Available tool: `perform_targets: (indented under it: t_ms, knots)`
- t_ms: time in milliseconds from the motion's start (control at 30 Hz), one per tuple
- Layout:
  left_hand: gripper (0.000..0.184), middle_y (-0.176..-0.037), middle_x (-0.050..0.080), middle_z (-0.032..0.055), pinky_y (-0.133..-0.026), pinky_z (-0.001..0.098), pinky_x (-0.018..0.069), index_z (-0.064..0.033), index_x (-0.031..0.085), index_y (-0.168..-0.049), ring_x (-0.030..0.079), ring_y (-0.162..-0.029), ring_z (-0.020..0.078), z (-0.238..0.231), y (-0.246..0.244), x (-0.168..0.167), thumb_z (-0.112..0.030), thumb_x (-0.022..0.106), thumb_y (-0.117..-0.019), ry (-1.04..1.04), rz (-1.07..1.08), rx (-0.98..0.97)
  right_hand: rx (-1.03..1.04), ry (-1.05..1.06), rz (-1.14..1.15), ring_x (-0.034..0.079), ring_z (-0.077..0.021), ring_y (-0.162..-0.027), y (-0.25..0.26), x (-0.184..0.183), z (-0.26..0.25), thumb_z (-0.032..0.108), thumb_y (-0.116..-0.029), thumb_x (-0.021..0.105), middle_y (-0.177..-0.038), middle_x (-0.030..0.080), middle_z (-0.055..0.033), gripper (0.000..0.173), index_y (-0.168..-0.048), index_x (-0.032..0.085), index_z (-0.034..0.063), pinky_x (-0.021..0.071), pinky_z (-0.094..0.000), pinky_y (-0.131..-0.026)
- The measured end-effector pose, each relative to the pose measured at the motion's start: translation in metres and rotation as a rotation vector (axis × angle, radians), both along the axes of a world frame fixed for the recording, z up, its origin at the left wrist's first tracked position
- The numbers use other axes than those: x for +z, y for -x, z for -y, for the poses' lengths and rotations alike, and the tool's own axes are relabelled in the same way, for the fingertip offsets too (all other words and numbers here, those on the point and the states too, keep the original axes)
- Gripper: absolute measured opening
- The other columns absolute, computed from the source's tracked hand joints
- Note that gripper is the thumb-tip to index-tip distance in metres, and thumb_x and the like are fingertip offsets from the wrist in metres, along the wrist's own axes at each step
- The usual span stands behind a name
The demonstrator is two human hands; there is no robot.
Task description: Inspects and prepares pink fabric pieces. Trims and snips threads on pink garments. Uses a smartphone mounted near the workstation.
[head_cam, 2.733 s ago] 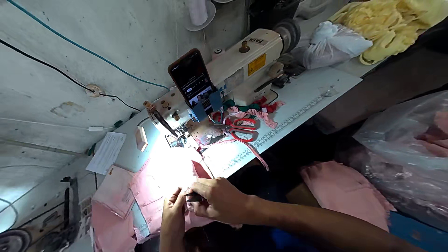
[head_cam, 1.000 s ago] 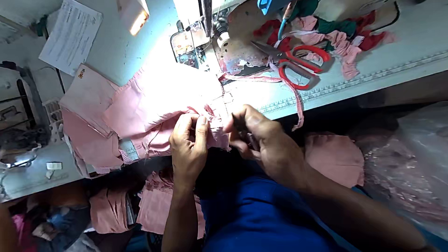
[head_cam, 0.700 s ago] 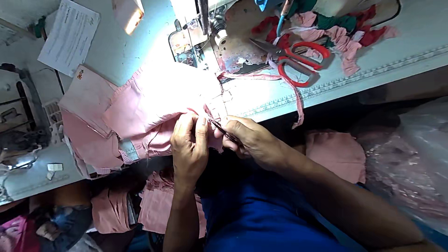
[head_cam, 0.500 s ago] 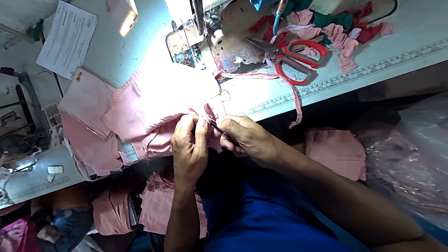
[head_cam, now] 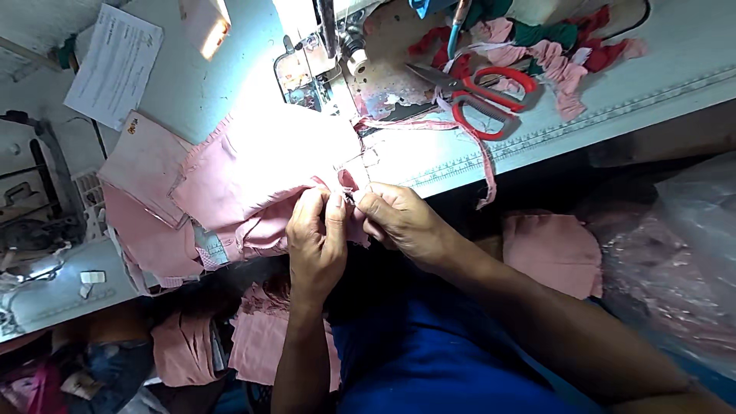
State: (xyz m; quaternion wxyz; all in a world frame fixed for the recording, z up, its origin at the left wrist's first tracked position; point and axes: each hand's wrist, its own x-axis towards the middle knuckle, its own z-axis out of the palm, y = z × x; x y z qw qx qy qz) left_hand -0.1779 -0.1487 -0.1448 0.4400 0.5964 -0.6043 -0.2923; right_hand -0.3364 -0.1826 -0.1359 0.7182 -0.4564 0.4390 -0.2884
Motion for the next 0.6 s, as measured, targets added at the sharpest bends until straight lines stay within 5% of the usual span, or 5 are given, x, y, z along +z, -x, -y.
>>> perform_targets:
  t_ms: [600]
  knots:
    - [0.025, -0.082, 0.056, -0.0006, -0.067, 0.0243, 0.0505, -0.0079, 0.061, -0.091, 0.057, -0.075, 0.0073, -0.0017, 0.0009, -0.0028, -0.018, 0.045, -0.1074, 0.021, -0.022, -0.011, -0.001, -0.117, 0.053, 0.039, -0.0046, -0.043, -0.0010, 0.0064, 0.0021, 0.026, -0.1102, 0.046, -0.057, 0.048, 0.0000, 0.034, -0.084, 0.059, 0.0071, 0.0316, -0.0166, -0.041]
